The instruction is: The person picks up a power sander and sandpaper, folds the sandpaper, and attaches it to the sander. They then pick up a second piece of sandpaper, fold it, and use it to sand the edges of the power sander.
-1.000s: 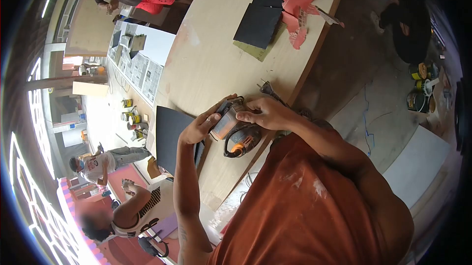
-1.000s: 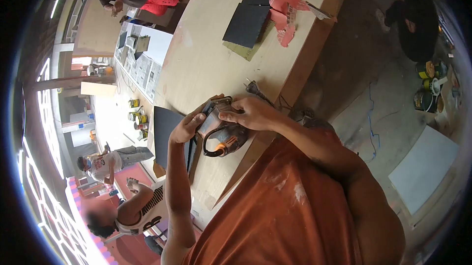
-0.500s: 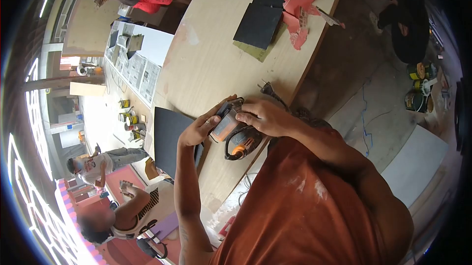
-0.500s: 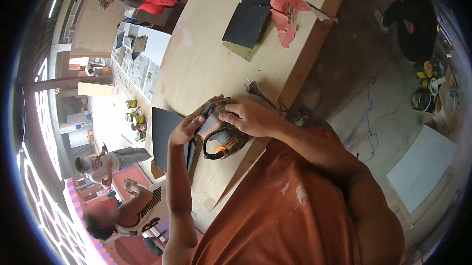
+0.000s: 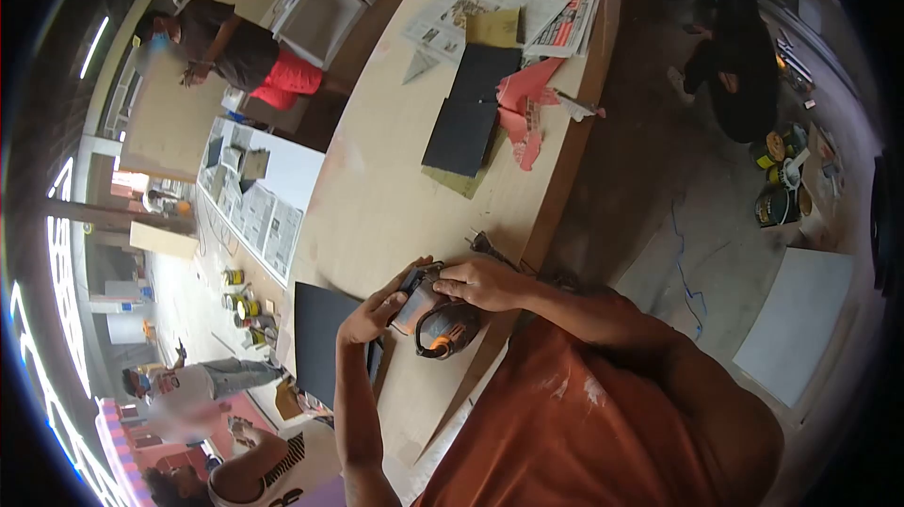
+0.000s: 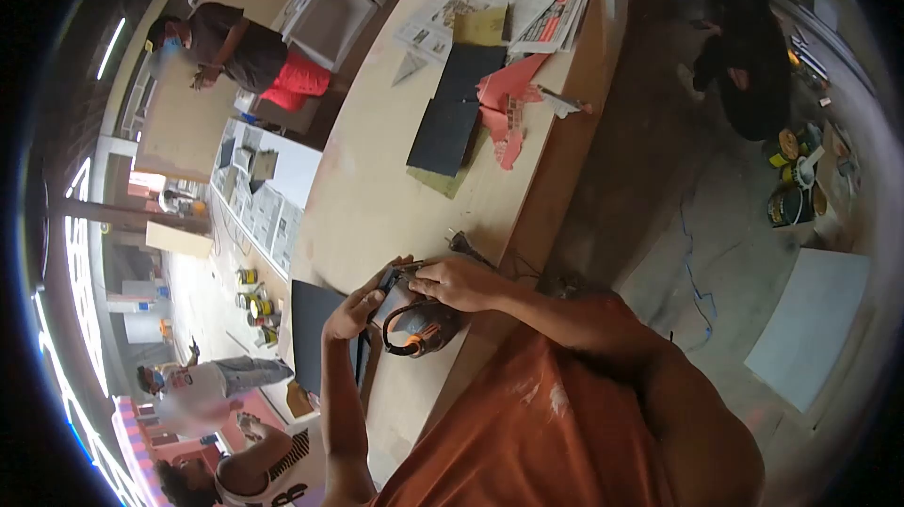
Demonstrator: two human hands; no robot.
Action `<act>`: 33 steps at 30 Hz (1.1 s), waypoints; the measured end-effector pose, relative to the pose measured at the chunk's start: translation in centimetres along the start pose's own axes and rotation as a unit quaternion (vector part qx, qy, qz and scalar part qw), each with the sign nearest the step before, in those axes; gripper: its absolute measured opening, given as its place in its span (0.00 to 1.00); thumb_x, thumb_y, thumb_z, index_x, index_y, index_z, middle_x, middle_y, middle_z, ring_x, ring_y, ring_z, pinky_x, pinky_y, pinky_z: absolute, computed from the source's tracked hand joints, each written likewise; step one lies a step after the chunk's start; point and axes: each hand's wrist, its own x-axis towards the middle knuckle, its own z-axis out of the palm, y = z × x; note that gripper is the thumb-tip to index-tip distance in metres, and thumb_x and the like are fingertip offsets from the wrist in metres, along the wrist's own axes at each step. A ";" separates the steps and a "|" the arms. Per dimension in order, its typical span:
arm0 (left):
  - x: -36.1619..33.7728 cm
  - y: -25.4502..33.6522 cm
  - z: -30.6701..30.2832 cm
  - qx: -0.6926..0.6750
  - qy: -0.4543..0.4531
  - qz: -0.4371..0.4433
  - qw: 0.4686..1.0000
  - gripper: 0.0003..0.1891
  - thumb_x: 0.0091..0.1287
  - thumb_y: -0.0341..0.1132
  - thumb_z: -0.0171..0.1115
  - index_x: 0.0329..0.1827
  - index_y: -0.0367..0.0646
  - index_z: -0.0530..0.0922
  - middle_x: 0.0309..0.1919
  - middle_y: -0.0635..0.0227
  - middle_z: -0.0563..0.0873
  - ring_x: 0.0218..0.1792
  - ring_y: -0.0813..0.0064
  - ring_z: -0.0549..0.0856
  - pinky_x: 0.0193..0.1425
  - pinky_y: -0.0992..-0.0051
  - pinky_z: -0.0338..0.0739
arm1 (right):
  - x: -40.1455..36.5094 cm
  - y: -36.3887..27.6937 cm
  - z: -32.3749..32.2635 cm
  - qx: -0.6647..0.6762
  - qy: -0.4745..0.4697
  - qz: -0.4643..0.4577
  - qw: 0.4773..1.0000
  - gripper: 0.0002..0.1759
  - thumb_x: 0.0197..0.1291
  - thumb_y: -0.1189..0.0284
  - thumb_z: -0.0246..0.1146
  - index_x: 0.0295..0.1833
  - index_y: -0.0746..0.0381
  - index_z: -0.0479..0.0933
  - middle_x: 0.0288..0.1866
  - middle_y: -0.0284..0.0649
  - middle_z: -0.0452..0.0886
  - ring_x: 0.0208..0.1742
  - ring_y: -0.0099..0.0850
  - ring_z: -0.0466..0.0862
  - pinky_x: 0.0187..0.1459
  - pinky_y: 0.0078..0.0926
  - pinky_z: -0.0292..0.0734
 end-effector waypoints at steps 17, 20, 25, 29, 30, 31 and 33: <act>-0.6 -2.9 -0.5 -0.065 0.058 -0.048 0.995 0.32 0.78 0.42 0.46 0.80 0.35 0.52 0.74 0.56 0.65 0.74 0.67 0.64 0.77 0.72 0.53 | 2.7 -0.7 -3.2 -0.135 -0.141 0.004 0.981 0.35 0.66 0.38 0.55 0.45 0.64 0.79 0.37 0.48 0.84 0.41 0.41 0.83 0.42 0.39 0.73; -0.4 -2.5 -0.2 -0.078 0.054 -0.043 0.995 0.32 0.78 0.44 0.46 0.80 0.36 0.52 0.73 0.56 0.66 0.73 0.67 0.65 0.77 0.73 0.54 | 3.0 -0.4 -3.1 -0.145 -0.152 -0.004 0.978 0.35 0.67 0.38 0.54 0.44 0.64 0.79 0.34 0.48 0.82 0.38 0.39 0.81 0.41 0.39 0.73; -0.5 -2.5 -0.2 -0.062 0.040 -0.013 0.997 0.33 0.78 0.44 0.47 0.80 0.36 0.52 0.73 0.57 0.67 0.72 0.68 0.66 0.76 0.73 0.54 | 3.8 0.7 -3.4 -0.098 -0.184 -0.066 0.976 0.29 0.69 0.45 0.57 0.43 0.63 0.79 0.32 0.46 0.81 0.35 0.37 0.79 0.40 0.37 0.72; -0.7 -3.1 -0.7 -0.064 0.051 -0.036 0.996 0.33 0.78 0.44 0.47 0.80 0.36 0.52 0.73 0.57 0.67 0.72 0.67 0.66 0.76 0.73 0.55 | 4.0 0.7 -3.6 -0.065 -0.198 -0.097 0.973 0.23 0.69 0.51 0.60 0.42 0.63 0.79 0.32 0.46 0.81 0.35 0.36 0.80 0.40 0.36 0.72; -0.6 -2.8 -0.5 -0.059 0.052 -0.036 0.996 0.33 0.78 0.44 0.47 0.80 0.36 0.52 0.73 0.57 0.68 0.72 0.67 0.66 0.76 0.72 0.55 | 4.0 0.9 -3.5 -0.063 -0.196 -0.098 0.974 0.23 0.69 0.52 0.60 0.42 0.64 0.79 0.32 0.46 0.81 0.36 0.35 0.80 0.41 0.35 0.72; -0.6 -2.6 -0.4 -0.054 0.054 -0.035 0.996 0.33 0.78 0.44 0.47 0.80 0.37 0.52 0.72 0.57 0.68 0.72 0.67 0.67 0.76 0.72 0.55 | 4.1 1.3 -3.4 -0.063 -0.195 -0.098 0.974 0.23 0.69 0.52 0.60 0.42 0.64 0.79 0.32 0.46 0.81 0.36 0.35 0.80 0.41 0.35 0.72; -0.6 -2.5 -0.3 -0.049 0.052 -0.030 0.997 0.33 0.78 0.44 0.47 0.80 0.37 0.52 0.72 0.58 0.68 0.72 0.68 0.67 0.76 0.72 0.55 | 4.2 1.4 -3.2 -0.053 -0.183 -0.142 0.971 0.24 0.68 0.50 0.60 0.40 0.65 0.79 0.33 0.45 0.82 0.36 0.35 0.80 0.41 0.34 0.73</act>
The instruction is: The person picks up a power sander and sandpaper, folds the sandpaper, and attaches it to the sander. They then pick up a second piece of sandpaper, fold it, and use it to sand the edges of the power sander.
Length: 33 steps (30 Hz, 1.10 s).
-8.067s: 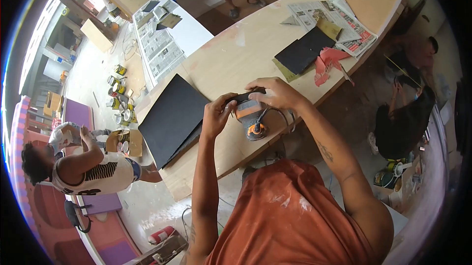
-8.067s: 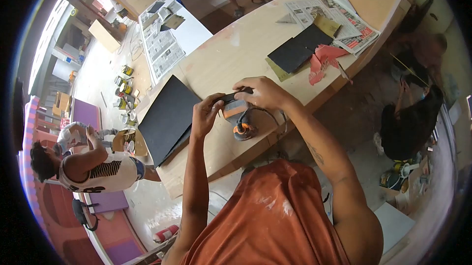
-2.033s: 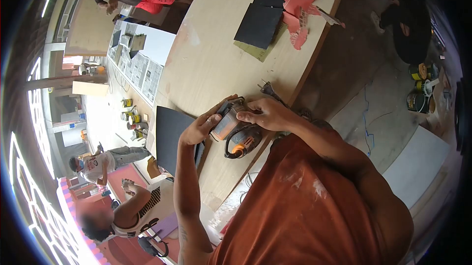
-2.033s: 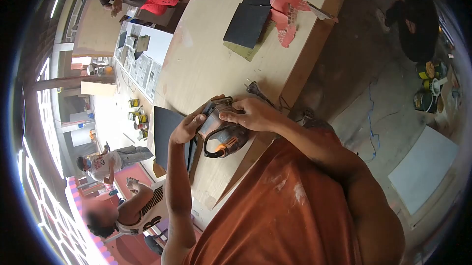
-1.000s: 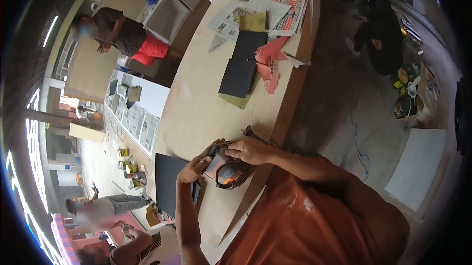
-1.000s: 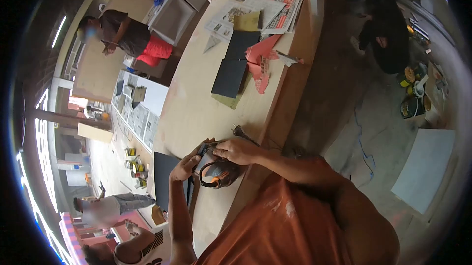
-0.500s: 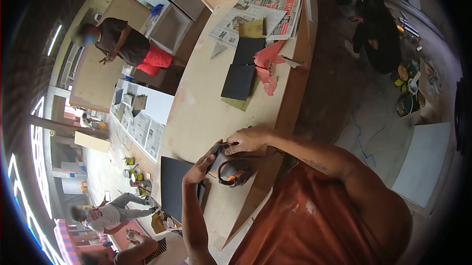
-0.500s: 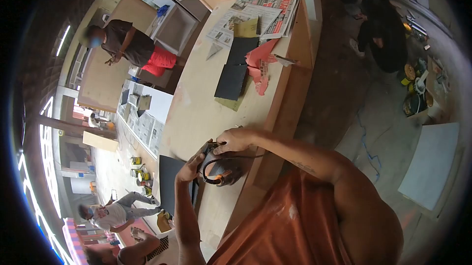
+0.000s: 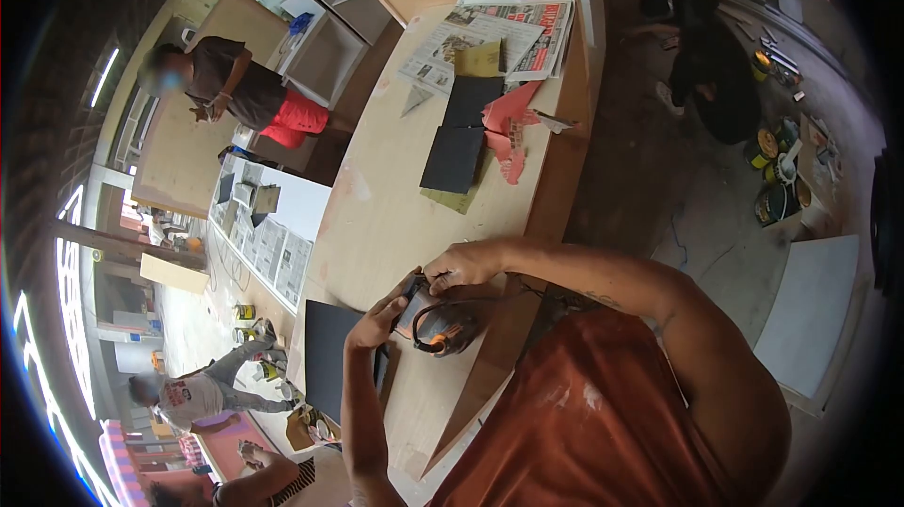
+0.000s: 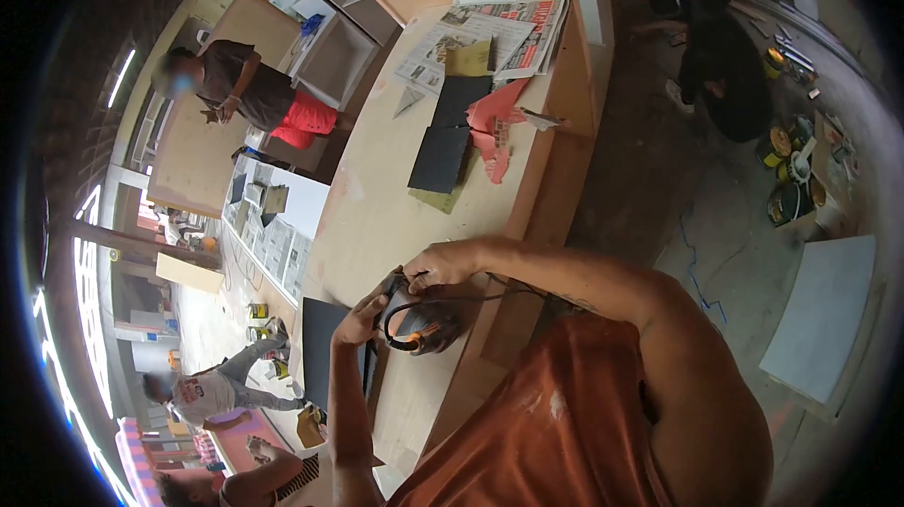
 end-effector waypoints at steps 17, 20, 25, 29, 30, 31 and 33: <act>-0.4 -2.1 -2.1 0.053 0.069 -0.090 0.992 0.25 0.77 0.44 0.50 0.67 0.33 0.71 0.57 0.63 0.82 0.58 0.75 0.78 0.65 0.74 0.69 | 6.9 -2.6 -4.3 -0.227 -0.282 -0.148 0.920 0.31 0.56 0.63 0.72 0.61 0.61 0.68 0.43 0.50 0.81 0.51 0.51 0.81 0.49 0.46 0.73; -0.6 -0.7 -0.6 0.024 0.085 -0.062 0.994 0.23 0.78 0.43 0.50 0.64 0.33 0.73 0.52 0.65 0.83 0.54 0.75 0.79 0.62 0.74 0.70 | 7.5 -2.9 -4.4 -0.246 -0.301 -0.157 0.908 0.28 0.57 0.63 0.71 0.57 0.62 0.69 0.42 0.52 0.80 0.49 0.54 0.80 0.48 0.47 0.73; -0.4 -2.4 -2.0 0.030 0.071 -0.049 0.996 0.23 0.78 0.44 0.50 0.64 0.32 0.73 0.51 0.65 0.83 0.53 0.76 0.79 0.61 0.74 0.71 | 7.9 -4.0 -4.9 -0.267 -0.346 -0.200 0.877 0.22 0.59 0.66 0.69 0.52 0.63 0.68 0.42 0.53 0.80 0.49 0.54 0.80 0.48 0.50 0.72; -0.3 -4.3 -3.3 0.003 0.055 -0.038 0.998 0.23 0.78 0.44 0.50 0.64 0.33 0.73 0.52 0.65 0.83 0.54 0.75 0.78 0.62 0.73 0.71 | 8.0 -4.4 -4.8 -0.319 -0.352 -0.195 0.858 0.20 0.60 0.70 0.67 0.53 0.64 0.68 0.44 0.54 0.80 0.50 0.54 0.80 0.49 0.50 0.73; -0.3 -4.2 -3.1 0.003 0.057 -0.041 0.998 0.24 0.78 0.45 0.49 0.64 0.32 0.73 0.53 0.65 0.83 0.54 0.74 0.78 0.63 0.73 0.70 | 8.1 -4.3 -4.8 -0.320 -0.353 -0.201 0.856 0.20 0.60 0.71 0.67 0.54 0.63 0.68 0.44 0.53 0.80 0.50 0.54 0.80 0.49 0.50 0.73; -0.2 -3.9 -2.9 0.003 0.058 -0.043 0.997 0.24 0.78 0.45 0.49 0.64 0.32 0.74 0.54 0.65 0.82 0.55 0.74 0.78 0.63 0.73 0.70 | 8.1 -4.2 -4.9 -0.321 -0.353 -0.205 0.855 0.20 0.60 0.72 0.66 0.55 0.62 0.68 0.45 0.52 0.80 0.51 0.54 0.80 0.50 0.50 0.74; 0.1 -3.4 -2.4 -0.005 0.047 -0.028 0.998 0.24 0.78 0.45 0.48 0.65 0.32 0.73 0.56 0.64 0.82 0.56 0.73 0.77 0.65 0.72 0.69 | 7.8 -3.9 -4.8 -0.332 -0.341 -0.190 0.859 0.21 0.60 0.72 0.66 0.56 0.61 0.68 0.45 0.51 0.80 0.51 0.54 0.80 0.50 0.50 0.74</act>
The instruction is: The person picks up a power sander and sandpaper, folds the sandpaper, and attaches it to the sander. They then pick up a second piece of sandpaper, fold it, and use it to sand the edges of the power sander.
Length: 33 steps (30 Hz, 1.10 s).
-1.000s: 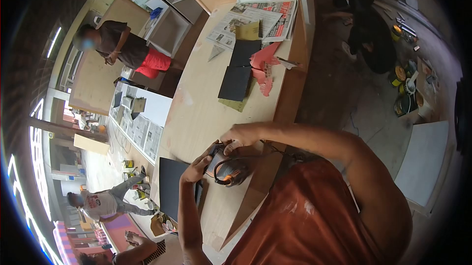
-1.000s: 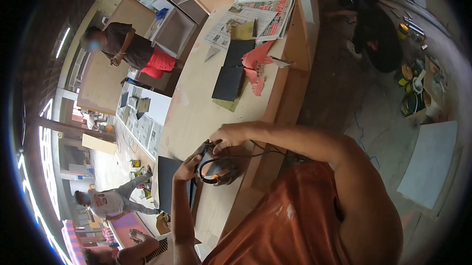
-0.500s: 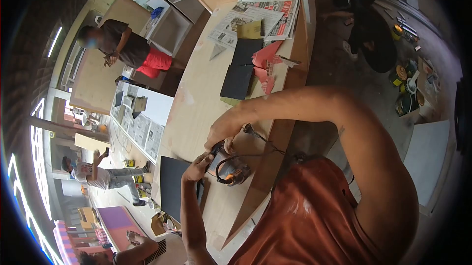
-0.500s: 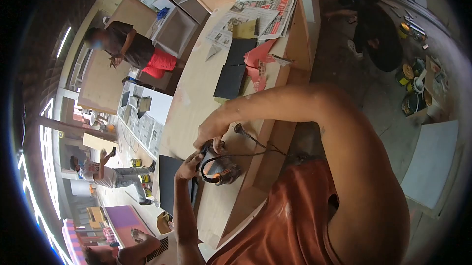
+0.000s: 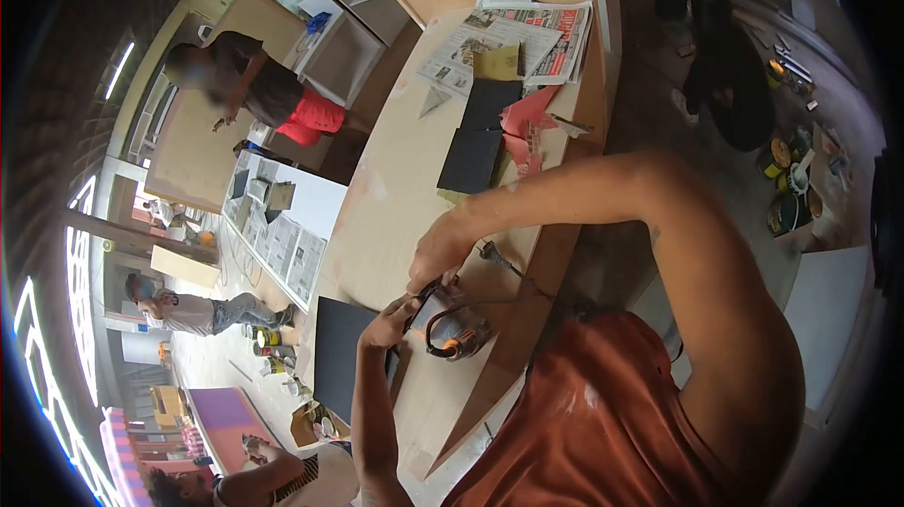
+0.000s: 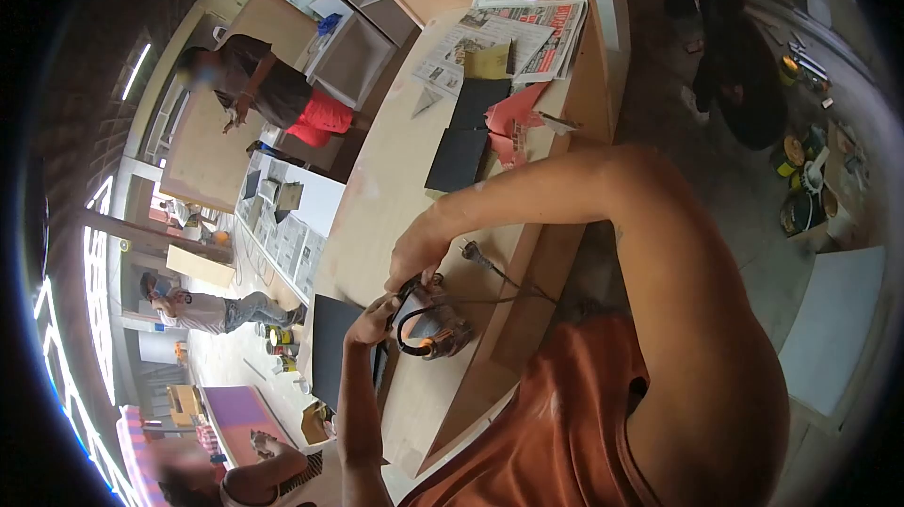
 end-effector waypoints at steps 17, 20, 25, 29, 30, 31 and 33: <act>-1.6 6.6 4.4 0.217 -0.015 -0.066 0.974 0.34 0.76 0.49 0.54 0.77 0.34 0.60 0.69 0.54 0.72 0.71 0.65 0.69 0.75 0.68 0.59 | -1.4 -13.1 10.6 0.261 0.467 0.303 0.789 0.30 0.74 0.63 0.55 0.76 0.63 0.58 0.64 0.56 0.76 0.66 0.45 0.77 0.64 0.36 0.71; -2.9 6.6 5.9 0.195 0.010 -0.003 0.981 0.34 0.75 0.48 0.56 0.77 0.35 0.60 0.69 0.53 0.73 0.70 0.65 0.69 0.75 0.68 0.60 | -0.9 -14.7 13.7 0.356 0.480 0.224 0.770 0.40 0.72 0.60 0.60 0.79 0.64 0.50 0.75 0.52 0.63 0.72 0.41 0.70 0.69 0.34 0.67; -7.3 5.4 11.0 0.315 0.106 0.135 0.933 0.33 0.73 0.44 0.57 0.77 0.39 0.59 0.72 0.49 0.69 0.76 0.58 0.64 0.76 0.65 0.60 | 0.4 -18.2 16.3 0.519 0.517 0.301 0.610 0.46 0.67 0.55 0.65 0.79 0.65 0.49 0.75 0.50 0.60 0.72 0.39 0.70 0.67 0.36 0.71; -9.6 2.0 14.5 0.447 0.224 0.255 0.828 0.30 0.72 0.36 0.55 0.76 0.38 0.61 0.74 0.47 0.64 0.76 0.49 0.62 0.77 0.61 0.60 | 2.2 -21.1 17.1 0.650 0.520 0.287 0.473 0.49 0.61 0.56 0.71 0.76 0.69 0.51 0.63 0.50 0.72 0.62 0.37 0.78 0.59 0.36 0.78; -10.1 1.1 15.0 0.445 0.240 0.268 0.820 0.28 0.73 0.34 0.54 0.75 0.37 0.62 0.74 0.45 0.64 0.76 0.48 0.61 0.77 0.60 0.60 | 2.4 -21.3 17.3 0.716 0.500 0.235 0.426 0.45 0.62 0.57 0.71 0.73 0.67 0.54 0.58 0.48 0.74 0.58 0.36 0.80 0.56 0.37 0.80; -10.8 0.0 15.6 0.441 0.242 0.271 0.821 0.28 0.73 0.34 0.54 0.75 0.37 0.62 0.74 0.45 0.64 0.76 0.48 0.61 0.77 0.60 0.60 | 2.6 -21.5 17.8 0.776 0.473 0.183 0.375 0.41 0.62 0.58 0.70 0.71 0.64 0.57 0.54 0.46 0.76 0.54 0.35 0.82 0.53 0.38 0.82; -12.5 -2.0 17.1 0.344 0.269 0.270 0.858 0.28 0.73 0.35 0.53 0.75 0.36 0.62 0.75 0.45 0.63 0.76 0.48 0.62 0.77 0.60 0.59 | 4.6 -22.9 19.6 0.774 0.496 0.176 0.351 0.31 0.65 0.58 0.67 0.65 0.60 0.63 0.47 0.42 0.78 0.45 0.33 0.84 0.46 0.38 0.85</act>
